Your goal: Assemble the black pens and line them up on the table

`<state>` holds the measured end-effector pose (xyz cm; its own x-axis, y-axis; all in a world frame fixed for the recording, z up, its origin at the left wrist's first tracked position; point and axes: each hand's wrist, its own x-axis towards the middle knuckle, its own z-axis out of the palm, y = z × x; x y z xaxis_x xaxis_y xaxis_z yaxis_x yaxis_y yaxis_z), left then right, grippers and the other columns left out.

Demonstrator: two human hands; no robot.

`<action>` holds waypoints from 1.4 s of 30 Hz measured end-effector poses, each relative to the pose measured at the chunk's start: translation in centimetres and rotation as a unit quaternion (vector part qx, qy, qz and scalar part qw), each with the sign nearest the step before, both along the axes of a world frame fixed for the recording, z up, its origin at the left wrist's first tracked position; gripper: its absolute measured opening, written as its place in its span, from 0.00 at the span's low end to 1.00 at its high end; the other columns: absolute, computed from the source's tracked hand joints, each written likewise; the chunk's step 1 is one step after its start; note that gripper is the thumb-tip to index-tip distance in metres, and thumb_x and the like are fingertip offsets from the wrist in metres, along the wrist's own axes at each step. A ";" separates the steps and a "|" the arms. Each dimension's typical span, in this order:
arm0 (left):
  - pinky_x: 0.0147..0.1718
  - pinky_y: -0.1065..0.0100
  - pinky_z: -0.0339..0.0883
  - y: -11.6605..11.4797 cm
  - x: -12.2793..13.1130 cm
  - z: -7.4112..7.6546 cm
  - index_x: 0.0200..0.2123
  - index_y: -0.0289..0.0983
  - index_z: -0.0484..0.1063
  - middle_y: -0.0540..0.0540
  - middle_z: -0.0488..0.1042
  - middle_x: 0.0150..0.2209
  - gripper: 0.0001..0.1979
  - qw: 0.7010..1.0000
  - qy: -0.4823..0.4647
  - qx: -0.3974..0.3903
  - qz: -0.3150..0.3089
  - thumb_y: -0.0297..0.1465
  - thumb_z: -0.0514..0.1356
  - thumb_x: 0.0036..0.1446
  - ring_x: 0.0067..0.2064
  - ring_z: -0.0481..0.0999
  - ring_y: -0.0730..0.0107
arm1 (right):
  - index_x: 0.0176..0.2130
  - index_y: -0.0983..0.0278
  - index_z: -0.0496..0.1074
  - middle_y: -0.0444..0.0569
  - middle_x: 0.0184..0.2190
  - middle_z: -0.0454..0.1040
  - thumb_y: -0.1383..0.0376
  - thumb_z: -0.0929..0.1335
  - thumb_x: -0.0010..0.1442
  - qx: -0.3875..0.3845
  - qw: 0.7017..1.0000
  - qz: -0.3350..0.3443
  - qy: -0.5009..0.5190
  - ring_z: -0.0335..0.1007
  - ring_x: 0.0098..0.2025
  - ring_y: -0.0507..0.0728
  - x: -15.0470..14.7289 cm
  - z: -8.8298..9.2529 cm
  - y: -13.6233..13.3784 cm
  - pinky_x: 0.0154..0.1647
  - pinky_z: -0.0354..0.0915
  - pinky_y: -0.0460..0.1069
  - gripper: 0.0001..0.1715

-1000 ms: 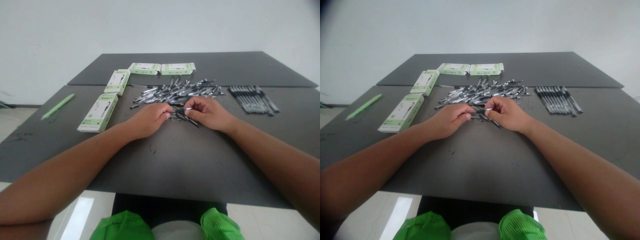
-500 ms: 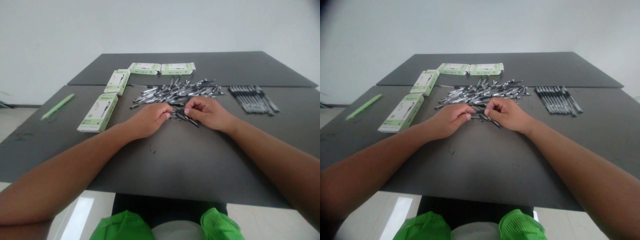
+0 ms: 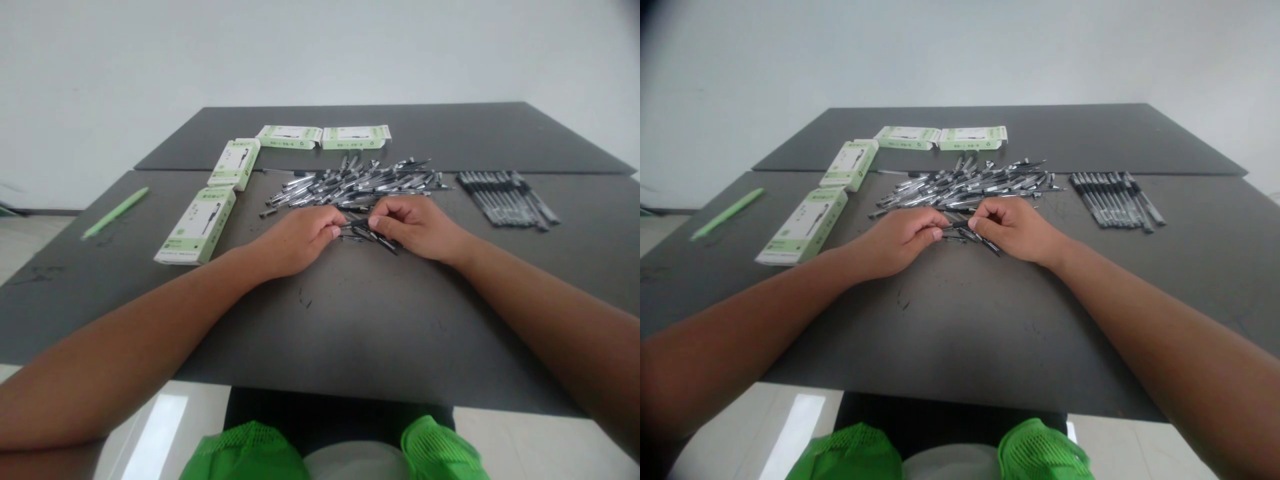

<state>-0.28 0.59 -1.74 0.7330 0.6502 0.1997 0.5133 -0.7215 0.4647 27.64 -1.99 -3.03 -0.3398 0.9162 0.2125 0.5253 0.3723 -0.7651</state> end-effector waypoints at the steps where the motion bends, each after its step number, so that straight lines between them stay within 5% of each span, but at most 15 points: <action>1: 0.56 0.55 0.73 0.0 0.0 0.0 0.54 0.38 0.78 0.42 0.84 0.52 0.15 1.000 0.000 0.000 0.000 0.35 0.55 0.75 0.53 0.83 0.55 | 0.35 0.61 0.78 0.44 0.27 0.73 0.50 0.73 0.70 -0.002 1.000 0.001 0.006 0.64 0.30 0.54 0.0 0.0 0.0 0.32 0.60 0.50 0.19; 15: 0.56 0.55 0.73 0.1 0.0 0.0 0.54 0.37 0.78 0.41 0.84 0.51 0.15 1.000 0.002 0.002 -0.001 0.35 0.55 0.74 0.53 0.82 0.55 | 0.37 0.61 0.77 0.43 0.26 0.72 0.53 0.76 0.67 -0.028 0.999 0.009 0.038 0.63 0.28 0.53 0.0 -0.4 0.1 0.29 0.58 0.50 0.15; 42: 0.54 0.57 0.72 0.1 0.0 -0.1 0.54 0.37 0.78 0.42 0.84 0.51 0.15 1.000 -0.002 0.006 -0.006 0.35 0.55 0.75 0.53 0.83 0.55 | 0.29 0.61 0.75 0.45 0.26 0.73 0.41 0.72 0.70 -0.002 1.000 0.004 0.003 0.65 0.29 0.55 -0.1 0.0 0.1 0.31 0.55 0.52 0.30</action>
